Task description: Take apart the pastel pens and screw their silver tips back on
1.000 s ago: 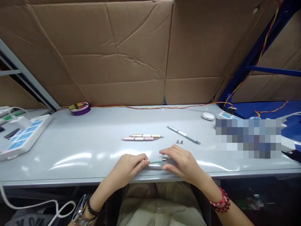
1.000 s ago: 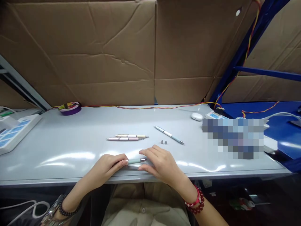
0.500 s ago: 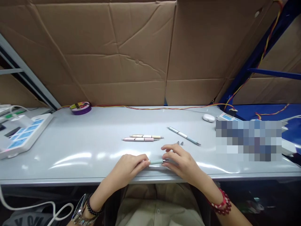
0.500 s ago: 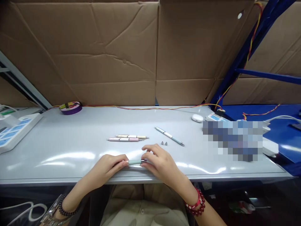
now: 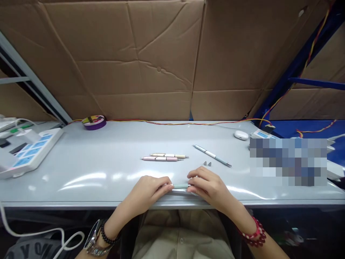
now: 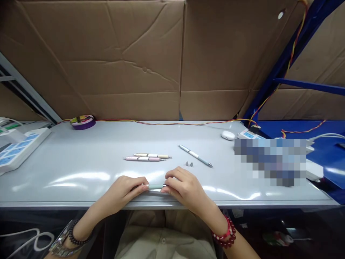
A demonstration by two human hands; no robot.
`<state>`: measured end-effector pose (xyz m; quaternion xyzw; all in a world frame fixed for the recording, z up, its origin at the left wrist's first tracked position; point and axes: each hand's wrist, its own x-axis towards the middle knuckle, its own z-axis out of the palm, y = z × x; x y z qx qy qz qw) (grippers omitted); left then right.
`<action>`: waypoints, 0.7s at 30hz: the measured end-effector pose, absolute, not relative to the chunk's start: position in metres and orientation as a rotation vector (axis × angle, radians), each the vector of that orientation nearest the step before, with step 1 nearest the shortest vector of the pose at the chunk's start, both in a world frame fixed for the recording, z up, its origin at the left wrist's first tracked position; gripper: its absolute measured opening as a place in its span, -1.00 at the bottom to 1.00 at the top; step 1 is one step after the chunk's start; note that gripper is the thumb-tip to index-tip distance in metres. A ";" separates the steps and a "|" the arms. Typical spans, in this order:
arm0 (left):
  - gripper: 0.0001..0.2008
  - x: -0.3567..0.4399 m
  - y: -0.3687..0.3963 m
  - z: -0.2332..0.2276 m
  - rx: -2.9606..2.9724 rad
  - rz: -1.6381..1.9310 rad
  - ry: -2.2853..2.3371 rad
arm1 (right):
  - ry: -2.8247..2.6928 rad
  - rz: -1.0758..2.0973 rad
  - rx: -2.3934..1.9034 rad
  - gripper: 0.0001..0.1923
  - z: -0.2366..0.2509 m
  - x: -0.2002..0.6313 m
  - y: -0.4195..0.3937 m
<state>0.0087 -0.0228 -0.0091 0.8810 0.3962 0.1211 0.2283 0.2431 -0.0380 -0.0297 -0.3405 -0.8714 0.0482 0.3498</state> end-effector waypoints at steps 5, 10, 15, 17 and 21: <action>-0.76 0.008 -0.026 -0.010 2.353 0.498 1.109 | -2.285 0.156 -0.939 -0.70 -0.028 0.244 -0.039; -0.78 0.006 -0.028 -0.006 2.251 0.713 0.823 | -2.138 0.148 -1.087 -0.77 -0.029 0.245 -0.039; -0.81 0.002 -0.030 -0.005 1.992 0.671 0.657 | -2.027 0.232 -1.096 -0.85 -0.028 0.245 -0.039; -0.83 0.000 -0.030 -0.005 1.953 0.667 0.611 | -2.014 0.260 -1.052 -0.86 -0.027 0.245 -0.040; -0.56 -0.004 -0.029 -0.001 1.849 0.673 0.404 | -1.995 0.254 -0.987 -0.90 -0.028 0.246 -0.040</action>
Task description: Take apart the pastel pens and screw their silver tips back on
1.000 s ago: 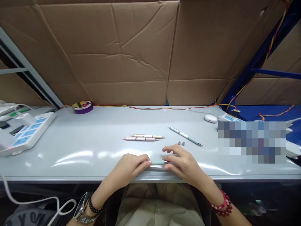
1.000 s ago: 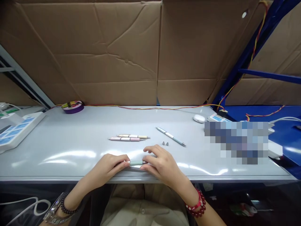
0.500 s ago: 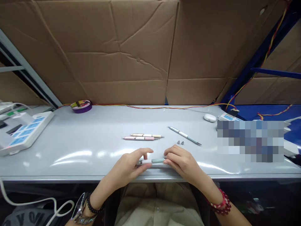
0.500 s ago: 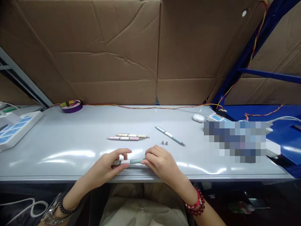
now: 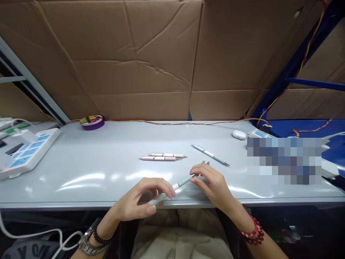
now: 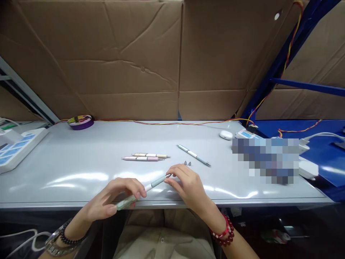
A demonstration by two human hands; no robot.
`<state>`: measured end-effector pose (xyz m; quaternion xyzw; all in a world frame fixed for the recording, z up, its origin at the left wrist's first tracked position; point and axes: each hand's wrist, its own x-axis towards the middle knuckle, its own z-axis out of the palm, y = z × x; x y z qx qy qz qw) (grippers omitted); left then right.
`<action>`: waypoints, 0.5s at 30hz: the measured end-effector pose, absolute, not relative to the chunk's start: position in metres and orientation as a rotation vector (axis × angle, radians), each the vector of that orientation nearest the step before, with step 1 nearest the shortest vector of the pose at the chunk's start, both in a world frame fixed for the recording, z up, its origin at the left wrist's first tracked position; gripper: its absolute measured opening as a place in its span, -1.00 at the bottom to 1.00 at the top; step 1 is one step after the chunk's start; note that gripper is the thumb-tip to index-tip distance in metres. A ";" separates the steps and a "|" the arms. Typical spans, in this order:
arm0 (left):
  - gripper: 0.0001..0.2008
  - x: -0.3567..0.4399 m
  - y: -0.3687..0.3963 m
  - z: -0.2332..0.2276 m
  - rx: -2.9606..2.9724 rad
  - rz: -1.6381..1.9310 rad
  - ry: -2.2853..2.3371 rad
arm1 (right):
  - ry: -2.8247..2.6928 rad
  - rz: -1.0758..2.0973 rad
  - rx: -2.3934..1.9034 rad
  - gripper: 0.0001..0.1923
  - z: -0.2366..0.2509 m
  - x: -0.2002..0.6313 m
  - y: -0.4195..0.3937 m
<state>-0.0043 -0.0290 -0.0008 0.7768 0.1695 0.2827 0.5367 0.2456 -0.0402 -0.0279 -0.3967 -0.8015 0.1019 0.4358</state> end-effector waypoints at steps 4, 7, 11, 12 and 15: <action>-0.49 -0.006 -0.029 0.001 1.799 0.725 0.436 | -1.971 0.359 -0.943 -0.93 -0.024 0.245 -0.043; -0.45 -0.007 -0.029 -0.003 1.749 0.801 0.490 | -1.965 0.566 -0.892 -0.89 -0.018 0.242 -0.049; -0.47 -0.009 -0.027 -0.010 1.750 0.896 0.599 | -1.817 0.851 -0.804 -0.81 -0.015 0.235 -0.056; -0.48 -0.010 -0.027 -0.011 1.747 0.905 0.611 | -1.794 0.871 -0.795 -0.82 -0.016 0.233 -0.056; -0.47 -0.012 -0.026 -0.012 1.711 0.936 0.637 | -1.795 0.879 -0.808 -0.88 -0.019 0.230 -0.057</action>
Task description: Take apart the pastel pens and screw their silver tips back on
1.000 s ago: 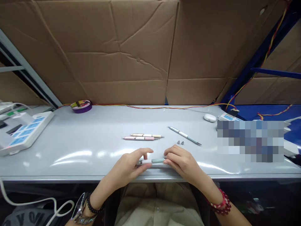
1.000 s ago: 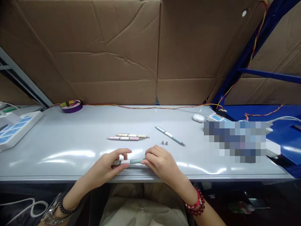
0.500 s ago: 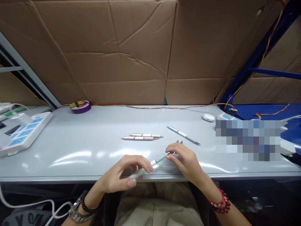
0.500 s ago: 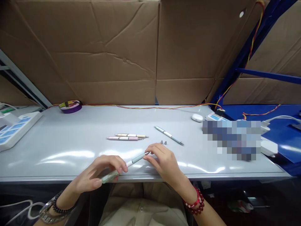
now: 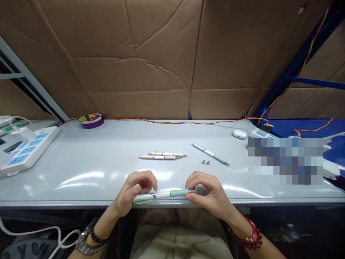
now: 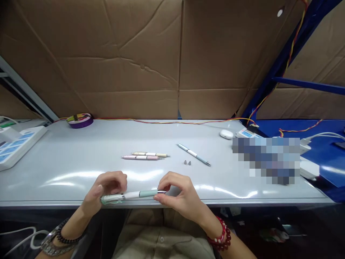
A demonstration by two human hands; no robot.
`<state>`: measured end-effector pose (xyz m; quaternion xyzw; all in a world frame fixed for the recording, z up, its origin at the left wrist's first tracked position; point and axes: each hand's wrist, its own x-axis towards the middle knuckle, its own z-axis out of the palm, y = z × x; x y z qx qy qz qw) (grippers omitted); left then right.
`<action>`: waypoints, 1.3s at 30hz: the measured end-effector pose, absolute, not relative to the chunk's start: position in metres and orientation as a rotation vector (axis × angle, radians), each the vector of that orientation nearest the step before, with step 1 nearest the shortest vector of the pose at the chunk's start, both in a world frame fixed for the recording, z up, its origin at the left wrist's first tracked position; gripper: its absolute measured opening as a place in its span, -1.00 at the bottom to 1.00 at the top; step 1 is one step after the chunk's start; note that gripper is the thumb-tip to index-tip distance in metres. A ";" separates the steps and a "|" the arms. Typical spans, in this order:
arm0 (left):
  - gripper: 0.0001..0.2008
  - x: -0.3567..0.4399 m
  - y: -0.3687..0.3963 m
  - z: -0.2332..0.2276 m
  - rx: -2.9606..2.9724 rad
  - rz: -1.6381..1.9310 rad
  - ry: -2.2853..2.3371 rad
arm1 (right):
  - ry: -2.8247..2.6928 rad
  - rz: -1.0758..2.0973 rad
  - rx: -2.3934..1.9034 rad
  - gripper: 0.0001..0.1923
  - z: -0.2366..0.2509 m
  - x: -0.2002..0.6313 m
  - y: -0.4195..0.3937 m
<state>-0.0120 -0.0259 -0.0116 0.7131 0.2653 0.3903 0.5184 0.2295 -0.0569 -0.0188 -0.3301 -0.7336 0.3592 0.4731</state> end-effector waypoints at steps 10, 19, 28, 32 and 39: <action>-0.46 -0.011 -0.027 -0.007 1.697 0.881 0.638 | -1.805 0.836 -0.863 -0.93 -0.018 0.228 -0.056; -0.49 -0.011 -0.024 -0.007 1.744 0.852 0.742 | -1.810 0.871 -0.953 -0.88 -0.022 0.229 -0.056; -0.67 -0.008 -0.024 -0.005 1.868 0.818 0.865 | -1.809 0.926 -1.049 -0.85 -0.018 0.226 -0.055; -0.66 -0.006 -0.025 -0.005 1.922 0.801 0.927 | -1.812 0.886 -1.087 -0.87 -0.017 0.226 -0.054; -0.70 0.002 -0.027 -0.007 2.084 0.714 1.070 | -1.757 0.888 -1.052 -0.86 -0.021 0.225 -0.058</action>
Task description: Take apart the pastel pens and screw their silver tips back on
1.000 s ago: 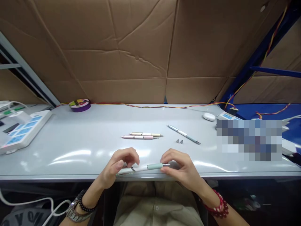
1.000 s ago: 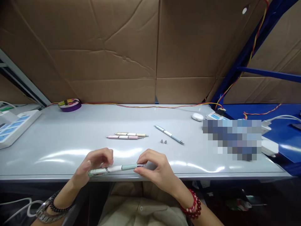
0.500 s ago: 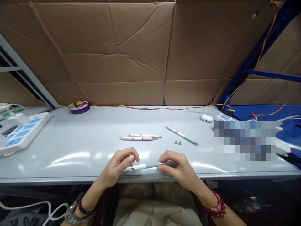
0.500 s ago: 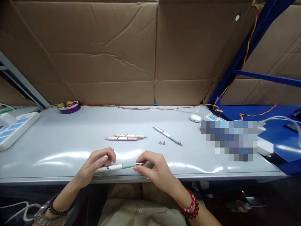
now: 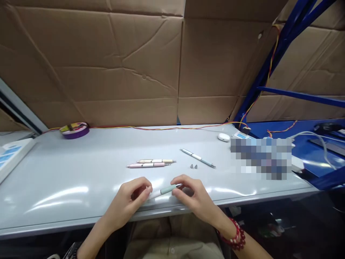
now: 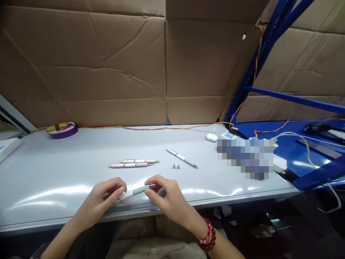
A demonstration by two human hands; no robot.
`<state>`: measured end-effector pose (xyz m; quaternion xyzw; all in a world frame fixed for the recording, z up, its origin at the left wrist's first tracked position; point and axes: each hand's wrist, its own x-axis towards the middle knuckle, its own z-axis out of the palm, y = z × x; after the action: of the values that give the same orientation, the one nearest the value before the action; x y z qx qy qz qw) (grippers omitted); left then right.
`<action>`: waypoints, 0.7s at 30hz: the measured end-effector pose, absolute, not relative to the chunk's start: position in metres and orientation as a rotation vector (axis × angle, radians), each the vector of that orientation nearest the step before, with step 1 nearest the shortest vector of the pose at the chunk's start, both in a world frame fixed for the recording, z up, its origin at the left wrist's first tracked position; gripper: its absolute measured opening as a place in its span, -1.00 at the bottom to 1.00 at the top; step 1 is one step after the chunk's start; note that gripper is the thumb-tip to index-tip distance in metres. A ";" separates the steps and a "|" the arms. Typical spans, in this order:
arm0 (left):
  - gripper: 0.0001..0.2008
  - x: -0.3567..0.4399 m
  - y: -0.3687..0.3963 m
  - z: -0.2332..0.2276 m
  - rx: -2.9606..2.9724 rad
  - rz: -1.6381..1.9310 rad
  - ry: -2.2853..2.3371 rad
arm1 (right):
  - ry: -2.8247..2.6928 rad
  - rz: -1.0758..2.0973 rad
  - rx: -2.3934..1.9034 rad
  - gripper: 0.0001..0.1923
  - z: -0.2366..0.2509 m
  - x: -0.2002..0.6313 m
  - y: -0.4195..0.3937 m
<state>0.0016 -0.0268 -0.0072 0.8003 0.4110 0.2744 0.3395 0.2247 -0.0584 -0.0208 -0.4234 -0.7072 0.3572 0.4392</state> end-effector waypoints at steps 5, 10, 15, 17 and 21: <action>-0.73 0.003 -0.024 -0.009 2.117 0.818 1.217 | -1.553 0.659 -0.937 -0.90 -0.023 0.241 -0.053; -0.82 0.003 -0.019 -0.014 2.253 0.876 1.398 | -1.438 0.406 -1.275 -0.88 -0.015 0.282 -0.033; -0.72 0.005 -0.018 -0.024 2.434 0.852 1.520 | -1.682 0.245 -1.569 -0.88 -0.020 0.300 -0.022; -0.68 0.005 -0.018 -0.028 2.500 0.794 1.587 | -1.762 0.119 -1.658 -0.87 -0.024 0.300 -0.020; -0.61 0.007 -0.018 -0.033 2.611 0.659 1.668 | -1.788 -0.040 -1.710 -0.84 -0.028 0.297 -0.019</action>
<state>0.0071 -0.0178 -0.0332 0.8241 0.5266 0.2081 -0.0130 0.2975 -0.0193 -0.0276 -0.6529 -0.6827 -0.0152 0.3276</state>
